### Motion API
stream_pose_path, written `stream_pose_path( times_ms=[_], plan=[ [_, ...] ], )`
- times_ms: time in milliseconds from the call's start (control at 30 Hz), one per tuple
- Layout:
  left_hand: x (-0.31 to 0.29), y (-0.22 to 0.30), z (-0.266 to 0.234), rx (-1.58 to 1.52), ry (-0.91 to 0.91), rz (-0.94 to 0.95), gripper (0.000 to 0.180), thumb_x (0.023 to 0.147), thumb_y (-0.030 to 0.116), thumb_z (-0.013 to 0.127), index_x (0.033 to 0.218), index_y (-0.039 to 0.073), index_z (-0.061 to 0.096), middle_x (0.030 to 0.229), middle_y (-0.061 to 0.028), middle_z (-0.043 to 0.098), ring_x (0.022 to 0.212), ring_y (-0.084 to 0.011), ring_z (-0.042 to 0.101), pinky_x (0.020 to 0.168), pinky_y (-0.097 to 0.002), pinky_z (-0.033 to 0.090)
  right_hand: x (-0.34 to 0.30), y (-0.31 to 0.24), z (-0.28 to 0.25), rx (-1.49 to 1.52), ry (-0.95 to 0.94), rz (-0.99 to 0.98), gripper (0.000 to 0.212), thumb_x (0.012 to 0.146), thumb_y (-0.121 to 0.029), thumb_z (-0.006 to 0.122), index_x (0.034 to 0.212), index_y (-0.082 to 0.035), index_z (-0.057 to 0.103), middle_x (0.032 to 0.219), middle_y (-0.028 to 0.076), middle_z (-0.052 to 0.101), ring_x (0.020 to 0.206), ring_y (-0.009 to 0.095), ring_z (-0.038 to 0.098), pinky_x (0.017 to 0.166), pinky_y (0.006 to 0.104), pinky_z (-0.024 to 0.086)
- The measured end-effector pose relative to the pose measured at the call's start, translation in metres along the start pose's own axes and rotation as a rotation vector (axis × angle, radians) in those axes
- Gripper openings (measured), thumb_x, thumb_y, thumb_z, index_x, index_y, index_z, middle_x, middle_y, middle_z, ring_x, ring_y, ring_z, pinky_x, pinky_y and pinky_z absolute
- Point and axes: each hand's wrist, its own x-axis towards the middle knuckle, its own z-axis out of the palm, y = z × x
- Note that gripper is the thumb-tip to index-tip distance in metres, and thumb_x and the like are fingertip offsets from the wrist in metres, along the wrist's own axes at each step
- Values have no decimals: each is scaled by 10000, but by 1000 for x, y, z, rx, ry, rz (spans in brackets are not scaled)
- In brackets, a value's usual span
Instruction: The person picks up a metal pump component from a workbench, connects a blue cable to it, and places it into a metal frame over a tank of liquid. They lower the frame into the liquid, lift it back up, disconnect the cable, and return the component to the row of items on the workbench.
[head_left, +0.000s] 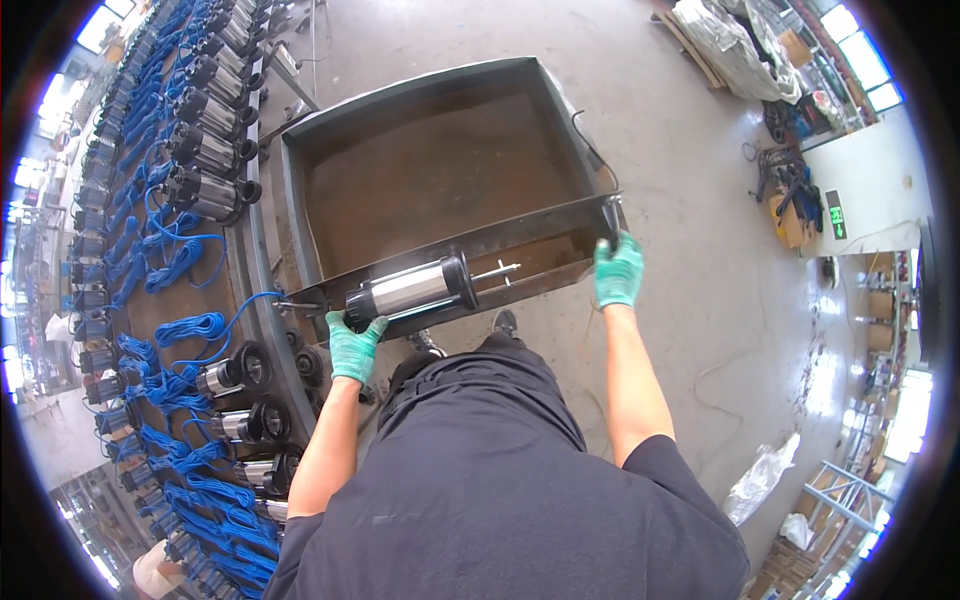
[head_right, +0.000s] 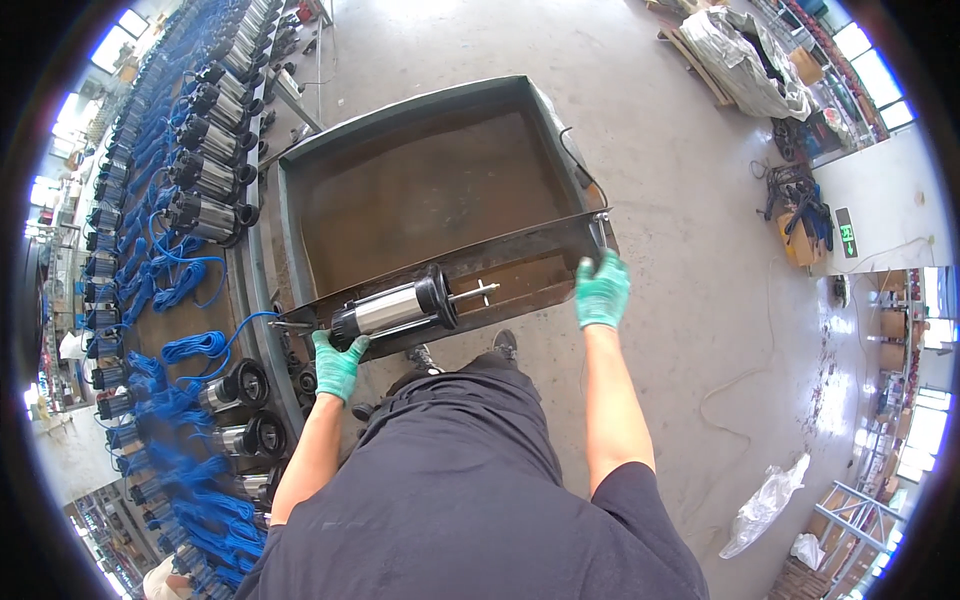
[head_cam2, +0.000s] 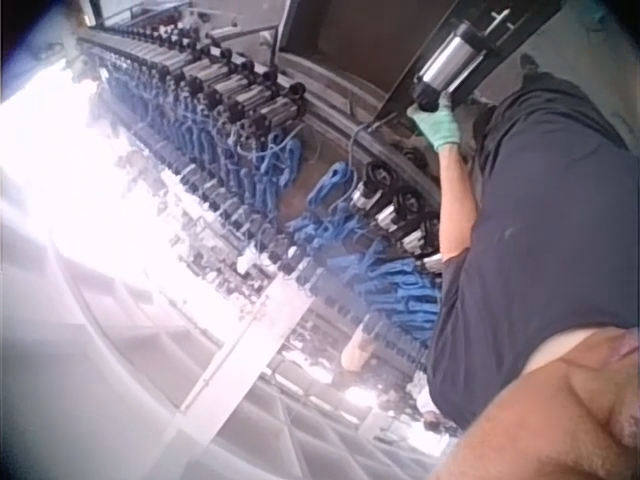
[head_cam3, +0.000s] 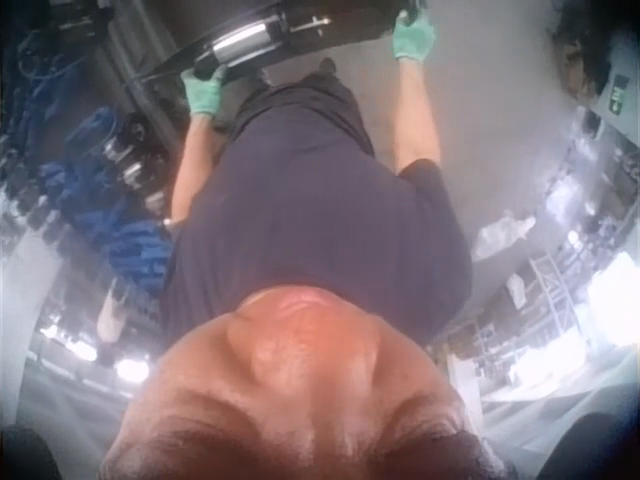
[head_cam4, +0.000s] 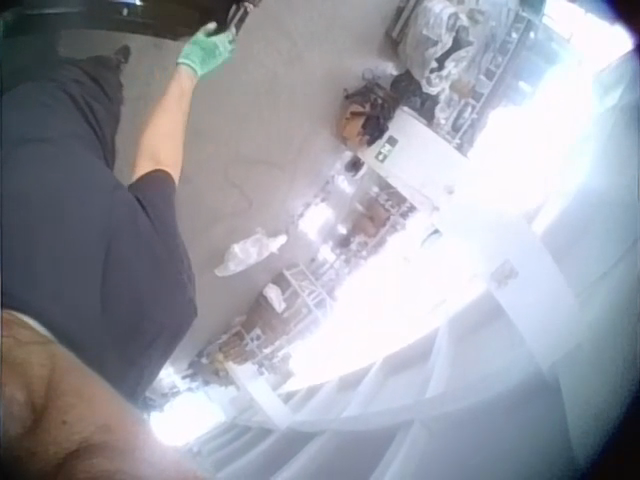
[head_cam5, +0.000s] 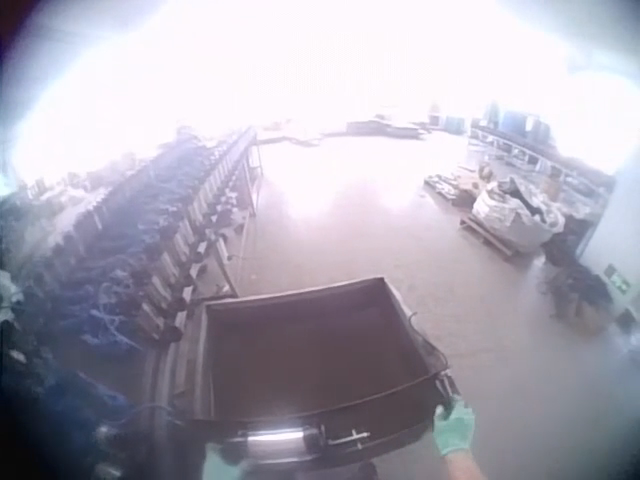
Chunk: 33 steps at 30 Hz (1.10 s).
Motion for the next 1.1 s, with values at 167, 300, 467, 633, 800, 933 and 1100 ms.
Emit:
stream_pose_path(
  times_ms=[167, 300, 467, 633, 800, 933, 1100],
  plan=[
    [4, -13, 0, 77, 2, 18, 758, 757, 283, 933, 1254, -47, 465, 1106, -155, 657, 980, -242, 622, 908, -358, 507, 24, 55, 11, 145, -239, 349, 715, 879, -404, 753, 1383, 1, 447, 1125, 266, 691, 1004, 375, 694, 862, 452, 559],
    [4, 8, 0, 84, -53, 12, 769, 758, 300, 932, 1256, -55, 466, 1109, -166, 662, 984, -251, 631, 911, -358, 510, 88, 80, 29, 193, -212, 256, 735, 892, -321, 746, 1443, -7, 373, 980, 237, 706, 718, 324, 700, 567, 419, 546],
    [10, -4, -3, 174, -41, 16, 831, 731, 369, 941, 1260, -60, 465, 1078, -183, 684, 957, -264, 651, 895, -368, 525, 117, 11, 22, 206, -273, 288, 656, 951, -345, 724, 1472, -107, 406, 926, 99, 691, 804, 218, 670, 741, 362, 537],
    [9, 0, -4, 221, -11, 2, 851, 714, 395, 945, 1257, -62, 475, 1105, -219, 700, 987, -311, 682, 900, -395, 530, 54, -56, -13, 446, -395, -98, 201, 997, -243, 655, 1139, -107, 613, 888, 70, 684, 809, 180, 638, 764, 360, 529],
    [8, 9, -6, 251, -23, 0, 804, 722, 373, 944, 1228, -55, 490, 1091, -212, 702, 982, -306, 675, 900, -391, 527, -4, -83, 7, 790, -804, 218, 139, 987, -129, 522, 952, -71, 644, 697, 25, 625, 580, 106, 544, 527, 293, 444],
    [8, 10, -8, 250, -37, -8, 752, 725, 343, 947, 1192, -49, 507, 1084, -203, 702, 974, -294, 667, 900, -384, 524, -21, -93, 16, 884, -885, 348, 256, 993, -162, 461, 872, -100, 679, 631, 7, 607, 422, 75, 421, 381, 253, 298],
    [10, 7, -8, 275, -33, -15, 801, 700, 371, 956, 1210, -58, 511, 1080, -212, 712, 978, -312, 685, 891, -391, 534, -24, -94, 26, 994, -915, 468, 269, 984, -162, 447, 832, -112, 663, 603, 5, 582, 408, 65, 406, 363, 242, 264]
  ],
)
